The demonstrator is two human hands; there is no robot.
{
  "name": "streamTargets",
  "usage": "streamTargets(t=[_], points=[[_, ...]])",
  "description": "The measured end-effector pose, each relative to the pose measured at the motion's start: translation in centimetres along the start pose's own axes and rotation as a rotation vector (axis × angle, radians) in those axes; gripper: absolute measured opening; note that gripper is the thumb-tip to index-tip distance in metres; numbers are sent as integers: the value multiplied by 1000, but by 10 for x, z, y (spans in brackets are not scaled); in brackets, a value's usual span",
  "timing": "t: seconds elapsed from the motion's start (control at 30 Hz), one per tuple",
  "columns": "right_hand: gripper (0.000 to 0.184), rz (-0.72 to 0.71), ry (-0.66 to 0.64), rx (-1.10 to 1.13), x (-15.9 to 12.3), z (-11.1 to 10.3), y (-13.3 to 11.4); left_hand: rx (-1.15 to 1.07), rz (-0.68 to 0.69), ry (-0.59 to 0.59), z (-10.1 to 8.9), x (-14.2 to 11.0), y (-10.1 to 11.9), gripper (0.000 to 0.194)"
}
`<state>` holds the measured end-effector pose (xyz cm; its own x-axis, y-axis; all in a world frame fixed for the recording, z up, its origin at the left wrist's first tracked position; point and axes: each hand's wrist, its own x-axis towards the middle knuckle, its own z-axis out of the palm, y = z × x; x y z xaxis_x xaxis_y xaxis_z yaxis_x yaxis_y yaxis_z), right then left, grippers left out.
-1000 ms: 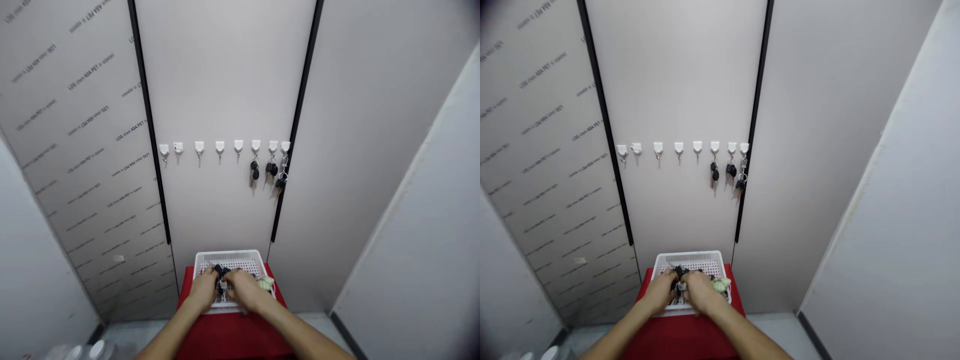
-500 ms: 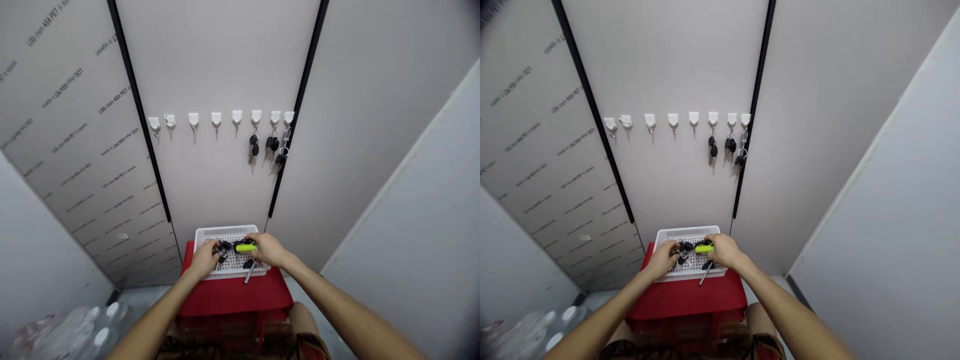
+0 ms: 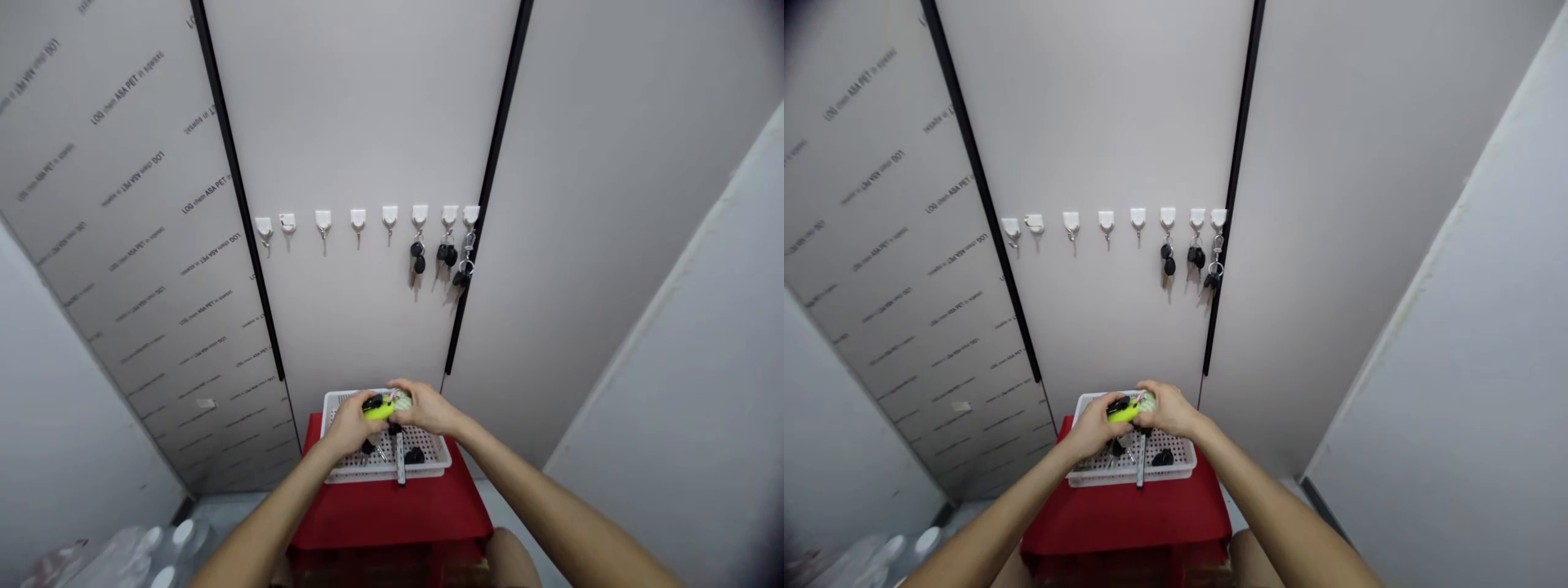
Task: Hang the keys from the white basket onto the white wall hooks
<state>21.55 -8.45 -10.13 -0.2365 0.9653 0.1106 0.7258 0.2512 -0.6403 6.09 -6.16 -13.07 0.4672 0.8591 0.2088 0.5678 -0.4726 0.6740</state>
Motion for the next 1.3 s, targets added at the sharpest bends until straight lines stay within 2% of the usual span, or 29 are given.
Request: streamTargets(t=[0.1, 0.23, 0.3, 0.37, 0.53, 0.6, 0.7, 0.77, 0.83, 0.9, 0.93, 1.0, 1.07, 1.2, 1.3], points=[[35, 40, -90, 137, -1, -1, -1, 212, 203, -2, -3, -2, 4, 35], [42, 212, -160, 540, 1, 2, 4, 458, 512, -26, 1, -5, 11, 33], [46, 330, -202, 718, 4, 5, 8, 525, 657, -30, 6, -6, 14, 29], [43, 378, -242, 848, 7, 8, 11, 562, 772, -11, 12, -7, 16, 24], [23, 328, -359, 1026, 14, 16, 5, 593, 885, 64, 23, -6, 16, 21], [21, 341, -330, 1042, 17, 18, 2, 589, 899, 60, 23, -6, 14, 21], [21, 307, -168, 1063, 19, 16, -3, 544, 861, 31, 20, -10, 11, 24], [21, 239, -44, 1084, 19, 11, -8, 457, 767, 52, 17, -14, 11, 28], [21, 190, 74, 1068, 19, 2, -14, 300, 585, 156, 14, -15, 13, 33], [20, 176, 160, 1011, 19, -8, -23, 66, 325, 300, 14, -11, 19, 38], [20, 174, 198, 973, 20, -14, -29, -70, 205, 329, 14, -7, 22, 39], [17, 162, 278, 893, 22, -25, -39, -316, 56, 289, 14, 5, 31, 39], [13, 130, 360, 820, 26, -35, -49, -455, 16, 232, 13, 19, 41, 36], [12, 47, 429, 718, 37, -53, -63, -505, 12, 297, 1, 43, 63, 24], [12, -9, 504, 674, 46, -72, -70, -580, 44, 301, -15, 58, 81, 18]])
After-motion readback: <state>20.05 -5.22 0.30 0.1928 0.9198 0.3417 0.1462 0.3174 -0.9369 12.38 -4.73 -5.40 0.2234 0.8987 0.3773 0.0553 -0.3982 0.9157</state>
